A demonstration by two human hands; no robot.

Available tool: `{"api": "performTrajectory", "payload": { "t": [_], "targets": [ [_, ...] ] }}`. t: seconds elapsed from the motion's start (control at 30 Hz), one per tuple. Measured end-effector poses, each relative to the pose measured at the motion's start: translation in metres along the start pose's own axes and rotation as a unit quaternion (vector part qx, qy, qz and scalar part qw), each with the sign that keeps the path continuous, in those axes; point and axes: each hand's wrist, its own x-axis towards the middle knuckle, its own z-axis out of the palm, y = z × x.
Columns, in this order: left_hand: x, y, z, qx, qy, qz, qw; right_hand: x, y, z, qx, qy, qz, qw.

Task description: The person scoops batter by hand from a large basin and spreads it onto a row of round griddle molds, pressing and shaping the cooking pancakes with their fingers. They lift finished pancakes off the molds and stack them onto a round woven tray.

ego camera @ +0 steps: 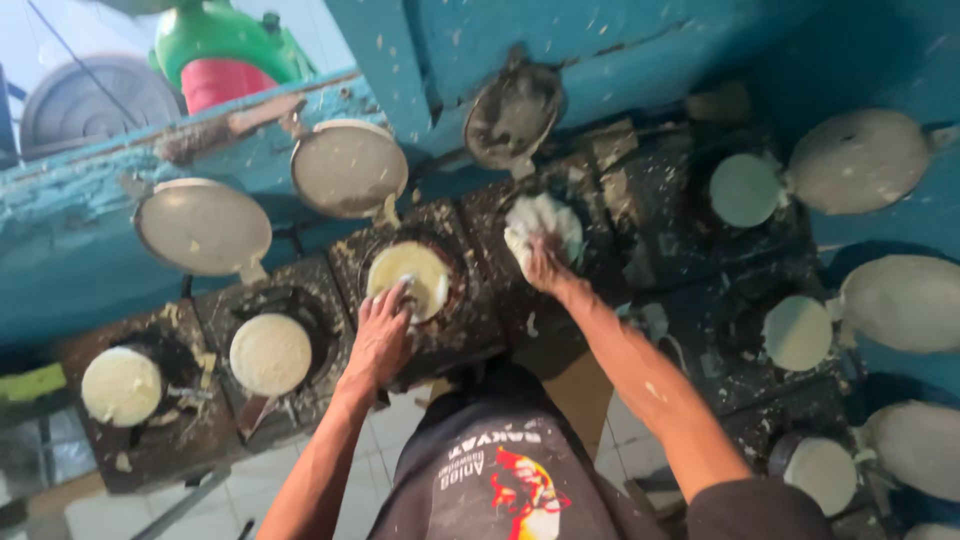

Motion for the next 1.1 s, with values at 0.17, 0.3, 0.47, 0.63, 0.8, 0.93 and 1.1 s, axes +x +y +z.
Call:
{"api": "performTrajectory", "payload": {
  "t": [0.17, 0.3, 0.47, 0.63, 0.8, 0.93, 1.1],
  "targets": [
    [0.001, 0.007, -0.012, 0.058, -0.012, 0.018, 0.998, -0.006, 0.093, -0.054, 0.109, 0.020, 0.182, 0.977],
    [0.002, 0.015, -0.006, 0.065, 0.006, 0.018, 0.998, 0.004, 0.138, -0.057, 0.212, 0.054, 0.306, 0.927],
    [0.003, 0.017, 0.001, 0.024, 0.065, 0.027, 0.997, -0.012, 0.110, -0.035, 0.437, -0.020, 0.276, 0.856],
    [0.006, 0.006, -0.010, -0.112, 0.061, 0.006, 0.992, -0.021, 0.116, -0.073, 0.595, 0.109, 0.372, 0.704],
    [0.031, -0.032, -0.057, -0.534, 0.110, -0.119, 0.830, -0.016, 0.071, -0.087, 0.740, -0.005, 0.346, 0.577],
    [0.006, -0.077, -0.132, -0.604, 0.183, -0.116, 0.767, -0.024, -0.010, -0.047, 0.778, -0.127, 0.324, 0.523],
    [-0.084, -0.115, -0.192, -0.171, 0.211, -0.037, 0.962, -0.001, -0.132, 0.021, 0.377, -0.254, -0.178, 0.873]
  ]
}}
